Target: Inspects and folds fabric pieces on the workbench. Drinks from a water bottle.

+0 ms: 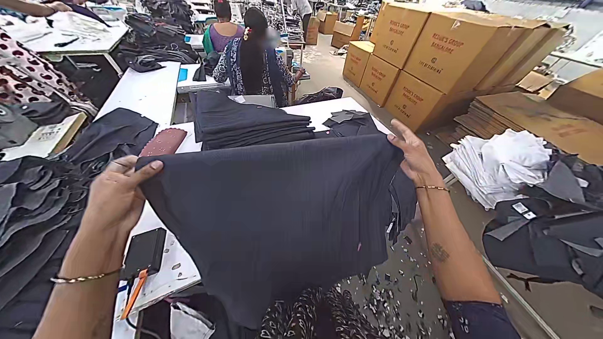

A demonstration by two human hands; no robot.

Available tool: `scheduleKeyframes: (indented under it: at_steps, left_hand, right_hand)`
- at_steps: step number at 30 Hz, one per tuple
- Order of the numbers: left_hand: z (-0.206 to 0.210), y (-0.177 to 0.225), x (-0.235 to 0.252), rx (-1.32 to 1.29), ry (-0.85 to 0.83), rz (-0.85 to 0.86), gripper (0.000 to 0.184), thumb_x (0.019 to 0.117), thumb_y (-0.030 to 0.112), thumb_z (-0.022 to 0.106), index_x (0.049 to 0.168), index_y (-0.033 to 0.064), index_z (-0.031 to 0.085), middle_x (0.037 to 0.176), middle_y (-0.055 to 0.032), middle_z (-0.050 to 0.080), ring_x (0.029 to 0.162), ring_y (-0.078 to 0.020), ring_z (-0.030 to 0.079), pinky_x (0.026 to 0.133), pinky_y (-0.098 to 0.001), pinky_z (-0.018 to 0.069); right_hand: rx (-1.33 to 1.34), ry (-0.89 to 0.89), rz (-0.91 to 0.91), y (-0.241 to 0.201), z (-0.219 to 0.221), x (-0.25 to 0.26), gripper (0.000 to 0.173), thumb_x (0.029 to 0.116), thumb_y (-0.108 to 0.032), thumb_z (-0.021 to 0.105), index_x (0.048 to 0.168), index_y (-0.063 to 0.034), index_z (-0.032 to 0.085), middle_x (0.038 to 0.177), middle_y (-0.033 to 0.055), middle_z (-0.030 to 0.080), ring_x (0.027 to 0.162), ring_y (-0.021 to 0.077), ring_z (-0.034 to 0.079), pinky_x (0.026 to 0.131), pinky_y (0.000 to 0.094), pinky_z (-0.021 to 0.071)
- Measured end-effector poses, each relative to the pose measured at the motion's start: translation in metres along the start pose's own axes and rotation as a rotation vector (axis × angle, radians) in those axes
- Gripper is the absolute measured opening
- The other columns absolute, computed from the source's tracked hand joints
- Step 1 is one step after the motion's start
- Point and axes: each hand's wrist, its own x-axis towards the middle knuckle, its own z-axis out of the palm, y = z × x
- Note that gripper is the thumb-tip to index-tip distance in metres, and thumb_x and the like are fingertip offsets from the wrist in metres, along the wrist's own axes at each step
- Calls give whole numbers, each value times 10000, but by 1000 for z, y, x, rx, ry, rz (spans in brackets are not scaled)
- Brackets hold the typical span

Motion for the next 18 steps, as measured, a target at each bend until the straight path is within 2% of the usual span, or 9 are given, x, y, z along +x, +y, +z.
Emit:
scheduleKeyframes:
  at_steps: [3, 6, 10, 13, 14, 15, 16, 17, 18]
  left_hand:
    - [-7, 28, 17, -86, -1, 103, 284, 994, 169, 640, 1236, 285, 544, 1037, 190, 669, 900, 46, 666, 793, -186, 579]
    - [-48, 25, 17, -197, -141, 221, 330, 1046, 178, 560, 1365, 257, 529, 1168, 122, 642, 1032, -18, 659, 918, -227, 560]
    - [-62, 14, -28, -92, -281, 181, 298, 971, 304, 693, 1258, 341, 623, 1011, 174, 711, 885, 44, 675, 798, -154, 565]
    - [-55, -27, -76, 153, -200, 15, 341, 933, 210, 680, 1254, 211, 565, 951, 146, 718, 796, 23, 683, 729, -188, 585]
    - [-56, -53, -87, 337, -167, 26, 378, 918, 202, 692, 1268, 132, 565, 972, 91, 721, 783, -16, 689, 723, -232, 595]
    - [-57, -78, -96, 563, -165, 77, 436, 911, 176, 694, 1292, 1, 574, 1044, -69, 715, 814, -146, 694, 748, -369, 587]
    - [-51, -98, -105, 732, -203, 132, 494, 895, 113, 705, 1318, -98, 561, 1141, -266, 685, 934, -400, 698, 835, -618, 540]
    - [-39, -116, -114, 822, -253, 186, 569, 861, 107, 747, 1339, -131, 551, 1180, -366, 644, 1040, -570, 634, 890, -779, 427]
    - [-19, -126, -126, 872, -330, 239, 640, 835, 172, 787, 1355, -122, 557, 1249, -388, 609, 1140, -628, 572, 936, -831, 356]
  right_hand:
    - [64, 11, -187, -41, -10, -8, 379, 1044, -155, 558, 1414, -234, 579, 1275, -71, 658, 989, 24, 662, 823, 234, 568]
    - [62, -34, -295, -69, -33, -32, 286, 1052, -165, 525, 1292, -166, 681, 1129, -76, 722, 964, 24, 687, 830, 229, 593]
    - [-214, -118, -339, -43, -86, -79, 226, 1006, -314, 617, 1177, -242, 746, 1088, -133, 738, 976, 3, 681, 873, 227, 572]
    - [-331, -258, -249, -2, -112, -115, 217, 962, -412, 678, 1138, -329, 775, 993, -188, 750, 839, -67, 671, 744, 131, 555]
    - [-330, -333, -208, 9, -113, -123, 218, 960, -408, 682, 1135, -325, 782, 994, -180, 758, 831, -72, 677, 742, 122, 557]
    - [-335, -417, -163, 17, -109, -128, 220, 966, -390, 679, 1136, -298, 786, 1000, -166, 765, 833, -74, 681, 746, 117, 557]
    - [-366, -505, -128, 21, -101, -128, 229, 980, -352, 662, 1142, -247, 785, 1015, -147, 769, 845, -78, 681, 759, 116, 556]
    - [-424, -586, -113, 23, -87, -124, 244, 991, -308, 639, 1146, -183, 780, 1019, -118, 769, 842, -79, 674, 764, 119, 552]
    - [-499, -659, -121, 24, -69, -116, 266, 1005, -296, 615, 1153, -142, 773, 1022, -91, 767, 836, -77, 664, 768, 131, 546]
